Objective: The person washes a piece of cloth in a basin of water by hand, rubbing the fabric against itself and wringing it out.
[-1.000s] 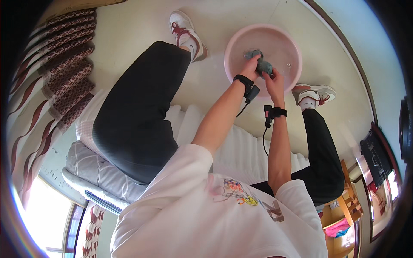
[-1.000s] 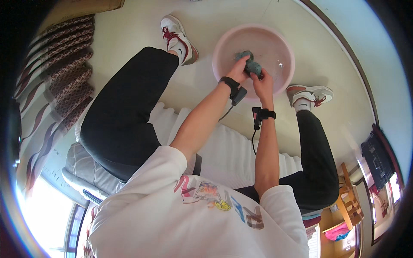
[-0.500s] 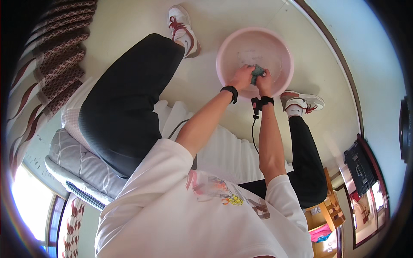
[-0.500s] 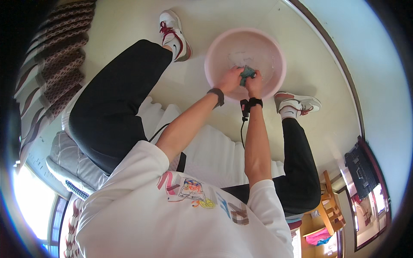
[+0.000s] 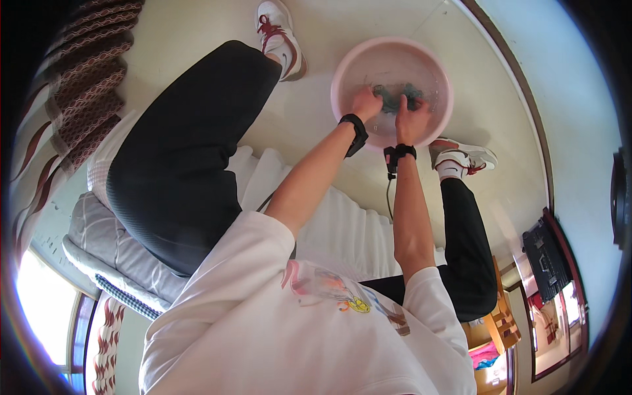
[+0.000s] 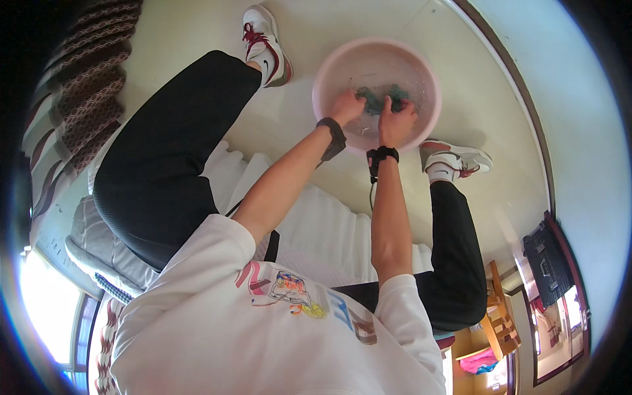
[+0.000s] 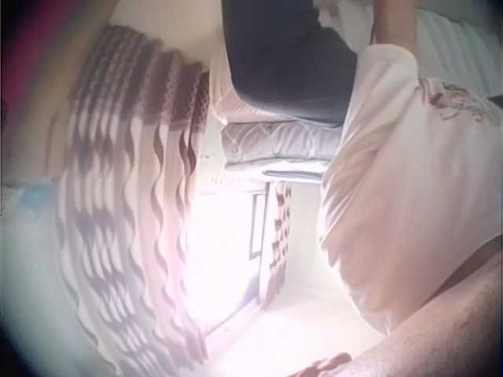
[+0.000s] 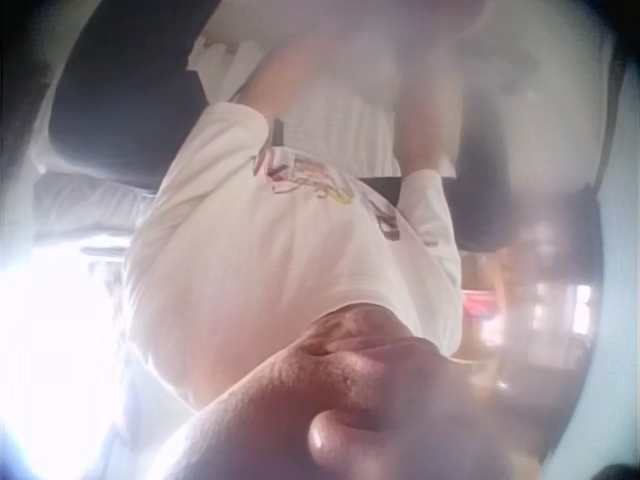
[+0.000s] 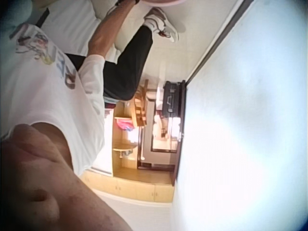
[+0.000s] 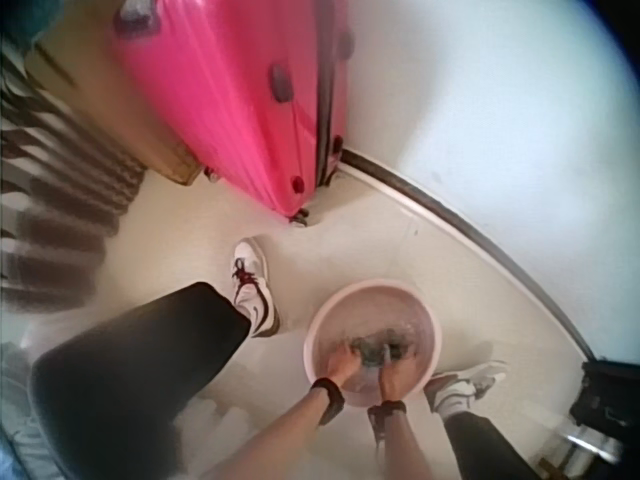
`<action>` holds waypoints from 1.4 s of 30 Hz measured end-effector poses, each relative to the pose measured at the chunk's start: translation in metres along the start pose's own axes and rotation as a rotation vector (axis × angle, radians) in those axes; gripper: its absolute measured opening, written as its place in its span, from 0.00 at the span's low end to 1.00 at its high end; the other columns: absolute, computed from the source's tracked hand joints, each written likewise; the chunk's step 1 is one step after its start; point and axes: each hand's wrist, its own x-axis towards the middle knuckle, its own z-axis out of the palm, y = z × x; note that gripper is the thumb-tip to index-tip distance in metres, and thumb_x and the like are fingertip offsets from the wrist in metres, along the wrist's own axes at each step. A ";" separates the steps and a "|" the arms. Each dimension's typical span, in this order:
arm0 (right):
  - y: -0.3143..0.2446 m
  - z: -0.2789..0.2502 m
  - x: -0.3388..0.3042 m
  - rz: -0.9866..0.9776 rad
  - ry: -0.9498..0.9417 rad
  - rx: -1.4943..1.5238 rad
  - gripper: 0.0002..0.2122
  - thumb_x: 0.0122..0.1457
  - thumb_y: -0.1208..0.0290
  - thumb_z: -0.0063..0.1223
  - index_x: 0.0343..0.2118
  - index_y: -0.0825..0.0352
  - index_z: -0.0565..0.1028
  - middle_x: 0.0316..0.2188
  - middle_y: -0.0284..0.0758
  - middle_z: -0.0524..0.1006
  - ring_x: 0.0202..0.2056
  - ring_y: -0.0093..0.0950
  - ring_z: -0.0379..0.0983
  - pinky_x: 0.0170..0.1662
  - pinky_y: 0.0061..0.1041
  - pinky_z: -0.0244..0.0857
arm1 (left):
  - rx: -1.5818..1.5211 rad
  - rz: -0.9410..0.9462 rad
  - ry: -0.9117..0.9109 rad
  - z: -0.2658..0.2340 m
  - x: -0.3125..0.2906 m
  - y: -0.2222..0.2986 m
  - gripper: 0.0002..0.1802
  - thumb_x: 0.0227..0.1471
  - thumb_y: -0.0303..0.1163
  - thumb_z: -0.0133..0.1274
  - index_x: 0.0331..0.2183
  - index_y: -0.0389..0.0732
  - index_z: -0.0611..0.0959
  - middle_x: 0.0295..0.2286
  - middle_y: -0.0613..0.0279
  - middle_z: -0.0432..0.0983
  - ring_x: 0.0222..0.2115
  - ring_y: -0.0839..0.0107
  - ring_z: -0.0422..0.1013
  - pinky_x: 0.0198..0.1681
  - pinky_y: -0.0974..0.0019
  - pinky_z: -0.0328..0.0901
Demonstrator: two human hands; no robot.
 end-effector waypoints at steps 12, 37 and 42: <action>0.019 0.042 0.018 -0.528 -0.297 -0.103 0.23 0.53 0.61 0.63 0.49 0.69 0.75 0.50 0.53 0.71 0.52 0.54 0.68 0.55 0.47 0.63 | -1.332 -0.373 -0.543 0.004 0.003 -0.016 0.31 0.66 0.50 0.42 0.63 0.42 0.62 0.59 0.56 0.62 0.56 0.54 0.65 0.54 0.37 0.67; 0.008 0.027 0.039 -0.099 -0.541 0.165 0.19 0.54 0.63 0.62 0.47 0.65 0.80 0.32 0.47 0.82 0.36 0.43 0.80 0.40 0.39 0.74 | -1.473 -0.529 -0.747 -0.013 0.013 0.008 0.35 0.66 0.61 0.31 0.61 0.47 0.67 0.60 0.55 0.64 0.61 0.51 0.58 0.62 0.28 0.48; -0.004 -0.012 0.022 0.215 -0.835 0.686 0.15 0.60 0.69 0.58 0.46 0.73 0.79 0.31 0.42 0.81 0.32 0.29 0.81 0.33 0.27 0.75 | -1.499 -0.484 -0.706 -0.004 0.017 -0.005 0.28 0.67 0.56 0.36 0.50 0.44 0.73 0.46 0.57 0.74 0.46 0.57 0.72 0.51 0.43 0.67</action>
